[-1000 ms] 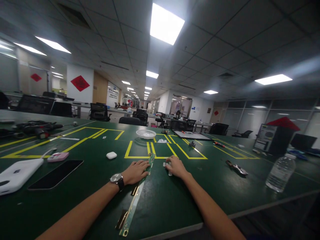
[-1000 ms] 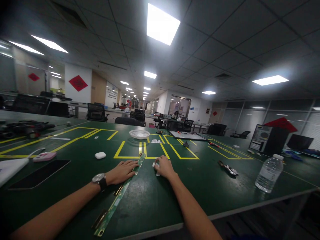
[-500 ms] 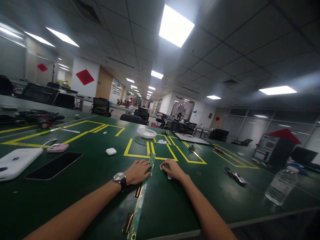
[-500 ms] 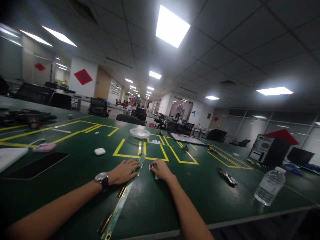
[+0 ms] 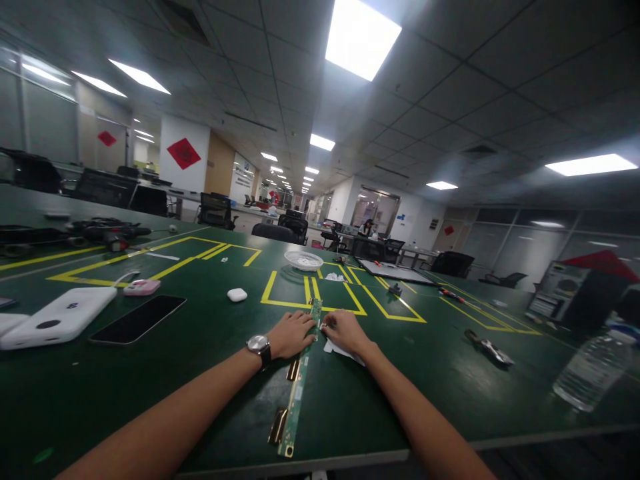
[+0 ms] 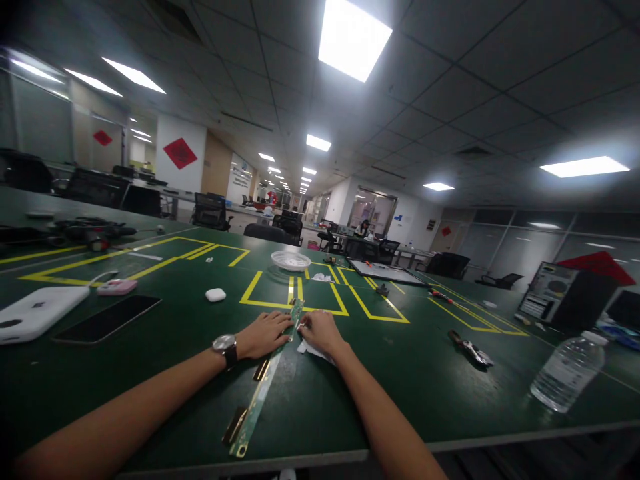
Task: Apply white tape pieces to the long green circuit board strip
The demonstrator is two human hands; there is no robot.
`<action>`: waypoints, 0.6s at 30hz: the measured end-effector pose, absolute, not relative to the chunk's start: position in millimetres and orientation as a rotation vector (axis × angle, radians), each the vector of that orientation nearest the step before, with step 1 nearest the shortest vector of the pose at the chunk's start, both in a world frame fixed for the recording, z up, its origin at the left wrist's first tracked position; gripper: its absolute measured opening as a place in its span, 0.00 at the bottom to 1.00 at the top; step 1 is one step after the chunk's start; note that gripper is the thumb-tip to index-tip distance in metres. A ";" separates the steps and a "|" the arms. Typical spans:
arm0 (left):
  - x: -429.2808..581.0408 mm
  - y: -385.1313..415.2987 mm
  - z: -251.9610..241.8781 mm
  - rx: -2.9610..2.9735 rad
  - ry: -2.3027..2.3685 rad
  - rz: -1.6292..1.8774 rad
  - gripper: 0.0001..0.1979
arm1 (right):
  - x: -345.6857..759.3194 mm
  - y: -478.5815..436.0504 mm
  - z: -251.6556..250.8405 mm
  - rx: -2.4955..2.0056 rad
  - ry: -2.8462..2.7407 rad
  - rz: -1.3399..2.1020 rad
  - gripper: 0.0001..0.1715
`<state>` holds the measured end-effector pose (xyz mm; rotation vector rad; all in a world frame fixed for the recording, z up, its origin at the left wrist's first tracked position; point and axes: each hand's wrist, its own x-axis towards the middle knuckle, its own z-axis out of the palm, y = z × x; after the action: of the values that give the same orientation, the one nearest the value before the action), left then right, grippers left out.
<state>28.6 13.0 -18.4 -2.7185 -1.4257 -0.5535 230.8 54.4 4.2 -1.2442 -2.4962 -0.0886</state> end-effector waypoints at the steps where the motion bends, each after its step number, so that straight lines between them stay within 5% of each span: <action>1: 28.5 13.0 -18.4 -2.721 -1.423 -0.547 0.21 | 229.7 54.4 3.5 -1.251 -2.485 -0.092 0.10; 18: 21.8 18.4 -16.1 -2.837 -1.385 -0.439 0.22 | 235.6 69.4 -8.9 -1.063 -2.497 -0.046 0.10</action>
<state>21.8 18.4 -16.1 -2.8373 -1.3850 -0.4389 235.6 69.4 -8.9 -1.0634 -2.4974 -0.0460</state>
